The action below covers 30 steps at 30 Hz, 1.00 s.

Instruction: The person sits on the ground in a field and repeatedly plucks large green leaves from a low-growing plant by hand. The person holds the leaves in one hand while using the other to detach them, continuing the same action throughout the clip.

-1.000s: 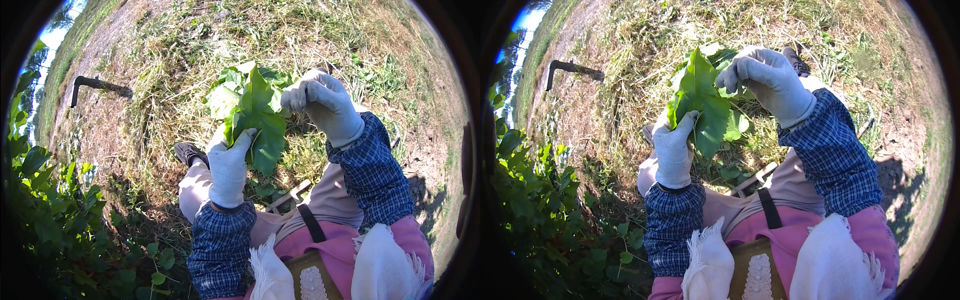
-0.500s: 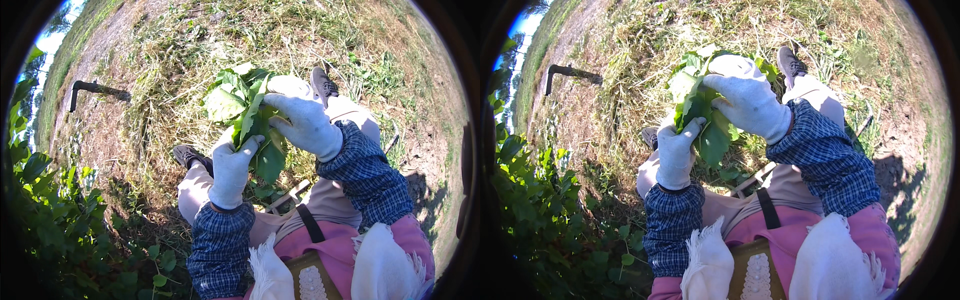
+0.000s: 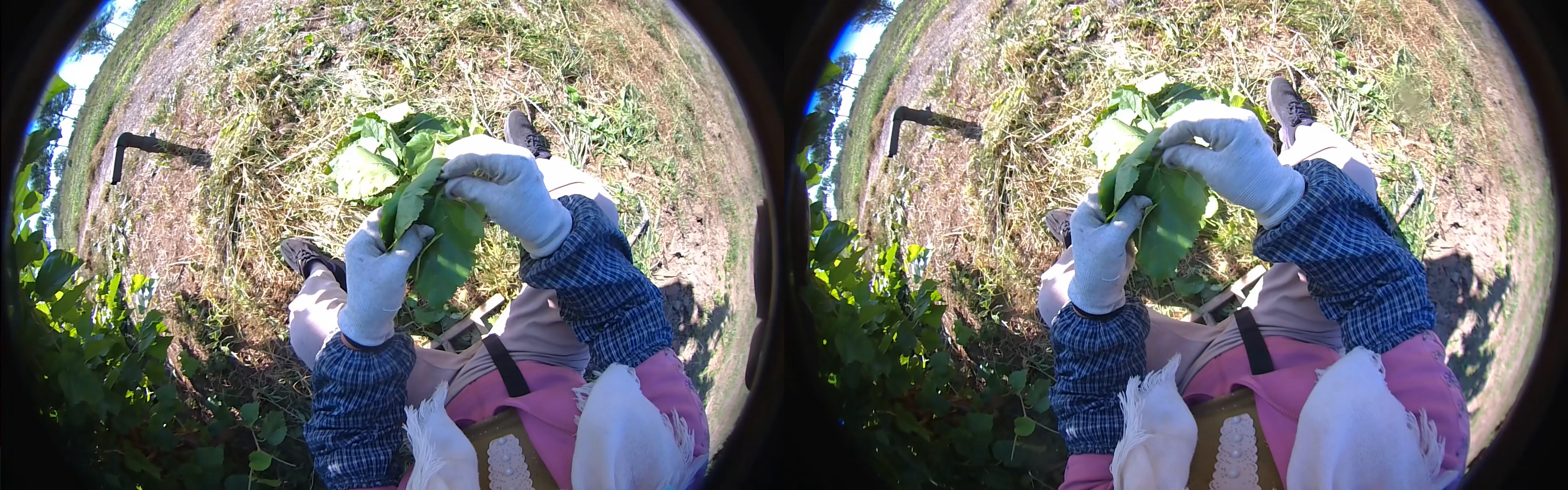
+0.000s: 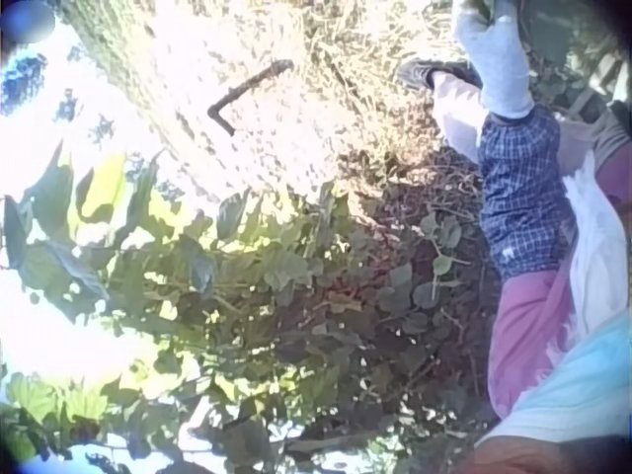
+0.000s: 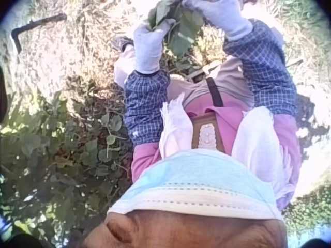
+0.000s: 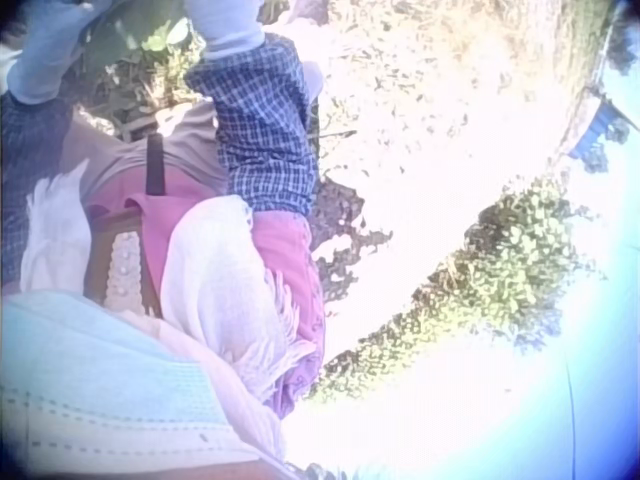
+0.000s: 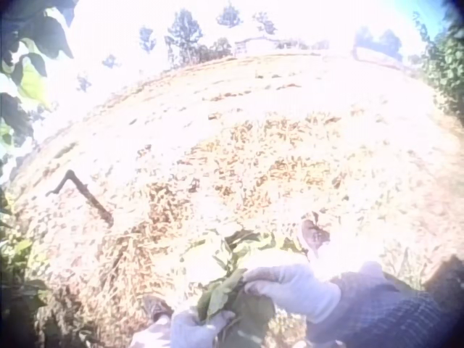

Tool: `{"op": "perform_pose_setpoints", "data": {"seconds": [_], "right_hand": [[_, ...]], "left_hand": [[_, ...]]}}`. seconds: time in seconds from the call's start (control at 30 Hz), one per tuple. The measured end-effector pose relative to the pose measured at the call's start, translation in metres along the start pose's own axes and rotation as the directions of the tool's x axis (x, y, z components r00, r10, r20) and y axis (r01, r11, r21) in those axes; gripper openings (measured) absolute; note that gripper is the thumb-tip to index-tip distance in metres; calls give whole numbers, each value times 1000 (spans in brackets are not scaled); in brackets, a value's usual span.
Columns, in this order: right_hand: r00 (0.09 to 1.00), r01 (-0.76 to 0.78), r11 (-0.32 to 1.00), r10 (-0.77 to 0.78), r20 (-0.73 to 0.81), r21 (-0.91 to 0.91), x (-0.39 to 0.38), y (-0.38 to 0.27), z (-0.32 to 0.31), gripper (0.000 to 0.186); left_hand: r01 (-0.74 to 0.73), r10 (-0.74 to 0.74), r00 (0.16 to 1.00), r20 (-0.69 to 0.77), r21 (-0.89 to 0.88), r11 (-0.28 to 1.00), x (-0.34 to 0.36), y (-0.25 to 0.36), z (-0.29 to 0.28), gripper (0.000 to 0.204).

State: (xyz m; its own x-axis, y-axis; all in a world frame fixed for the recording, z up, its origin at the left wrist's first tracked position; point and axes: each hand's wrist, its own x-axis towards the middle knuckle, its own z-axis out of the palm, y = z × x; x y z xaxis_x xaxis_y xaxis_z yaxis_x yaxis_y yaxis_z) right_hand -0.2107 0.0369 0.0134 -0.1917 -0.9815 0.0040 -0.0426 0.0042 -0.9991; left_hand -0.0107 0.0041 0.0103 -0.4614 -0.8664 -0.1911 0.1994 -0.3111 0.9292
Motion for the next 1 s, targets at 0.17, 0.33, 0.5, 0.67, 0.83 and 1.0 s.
{"op": "perform_pose_setpoints", "data": {"seconds": [0.17,0.33,0.5,0.67,0.83,1.0], "right_hand": [[986,138,989,-132,-97,60,16,-9,-15,15],[959,145,959,-77,-273,242,20,-9,-31,14],[989,123,890,-73,-130,439,14,-9,-41,22],[983,105,986,-123,139,133,11,-15,-38,25],[995,92,996,-93,-34,-12,17,-6,-28,28],[997,25,923,3,71,-385,10,-8,-22,35]], "left_hand": [[68,-67,997,-34,11,998,-4,4,-3,28],[112,-108,986,-125,29,993,-8,7,-4,22],[111,-113,984,-140,-20,994,-4,1,-9,23],[79,-91,983,-158,-79,994,-7,5,-6,24],[110,-105,988,-114,41,993,-7,7,-4,24],[87,-82,996,-46,129,988,-6,1,-1,26]]}}
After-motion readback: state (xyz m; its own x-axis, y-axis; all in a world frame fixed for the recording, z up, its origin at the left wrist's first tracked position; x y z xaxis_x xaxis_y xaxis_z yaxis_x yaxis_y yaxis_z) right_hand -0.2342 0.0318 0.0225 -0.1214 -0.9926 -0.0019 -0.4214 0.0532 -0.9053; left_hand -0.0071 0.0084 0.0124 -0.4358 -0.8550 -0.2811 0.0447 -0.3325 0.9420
